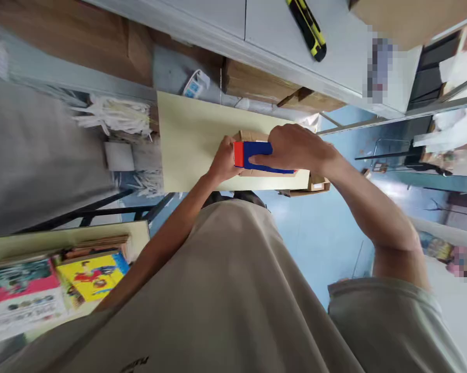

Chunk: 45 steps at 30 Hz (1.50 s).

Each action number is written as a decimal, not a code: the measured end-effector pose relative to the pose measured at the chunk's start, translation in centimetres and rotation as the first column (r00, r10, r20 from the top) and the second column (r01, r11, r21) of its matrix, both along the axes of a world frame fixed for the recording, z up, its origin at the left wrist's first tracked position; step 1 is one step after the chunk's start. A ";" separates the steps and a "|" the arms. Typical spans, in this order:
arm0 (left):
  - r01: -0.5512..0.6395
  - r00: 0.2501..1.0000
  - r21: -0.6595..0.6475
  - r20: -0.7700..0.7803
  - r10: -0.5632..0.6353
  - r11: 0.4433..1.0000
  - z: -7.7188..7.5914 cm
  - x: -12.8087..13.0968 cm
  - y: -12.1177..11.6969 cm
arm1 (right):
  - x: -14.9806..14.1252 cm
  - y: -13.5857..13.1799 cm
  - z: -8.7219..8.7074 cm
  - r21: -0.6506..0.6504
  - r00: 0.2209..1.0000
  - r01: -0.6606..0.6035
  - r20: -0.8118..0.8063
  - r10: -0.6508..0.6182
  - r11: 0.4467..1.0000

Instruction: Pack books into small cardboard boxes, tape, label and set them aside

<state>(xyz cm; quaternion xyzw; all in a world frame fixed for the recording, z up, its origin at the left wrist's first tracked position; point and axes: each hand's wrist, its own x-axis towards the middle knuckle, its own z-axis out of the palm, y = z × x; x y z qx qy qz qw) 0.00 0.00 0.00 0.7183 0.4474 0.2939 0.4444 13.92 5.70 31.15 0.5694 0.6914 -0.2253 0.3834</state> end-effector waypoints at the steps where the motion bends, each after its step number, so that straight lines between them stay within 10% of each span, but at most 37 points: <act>1: -0.003 1.000 -0.030 -0.022 0.003 1.000 -0.5 0.1 0.1 | -0.1 -0.1 -0.1 -0.001 1.000 -0.003 -0.011 0.003 1.000; 14: 0.035 0.999 -0.107 -0.009 -0.037 0.994 -2.5 -0.3 -0.1 | 7.2 -0.6 -1.7 -0.021 0.994 0.098 0.055 -0.097 0.995; 30: -0.097 0.993 -0.194 0.041 0.107 0.976 -1.6 -1.3 -1.6 | 13.9 -1.6 -13.0 -0.072 0.984 0.177 0.007 -0.177 0.982; 37: -0.684 0.725 -0.188 -0.075 0.684 0.705 -1.7 4.2 -4.7 | 15.6 -1.7 -14.4 -0.090 0.983 0.116 -0.129 -0.127 0.989; 45: -0.816 0.577 -0.073 -0.159 0.801 0.573 -1.6 6.2 -4.7 | 17.8 -1.5 -13.1 -0.122 0.958 0.076 -0.266 -0.106 0.990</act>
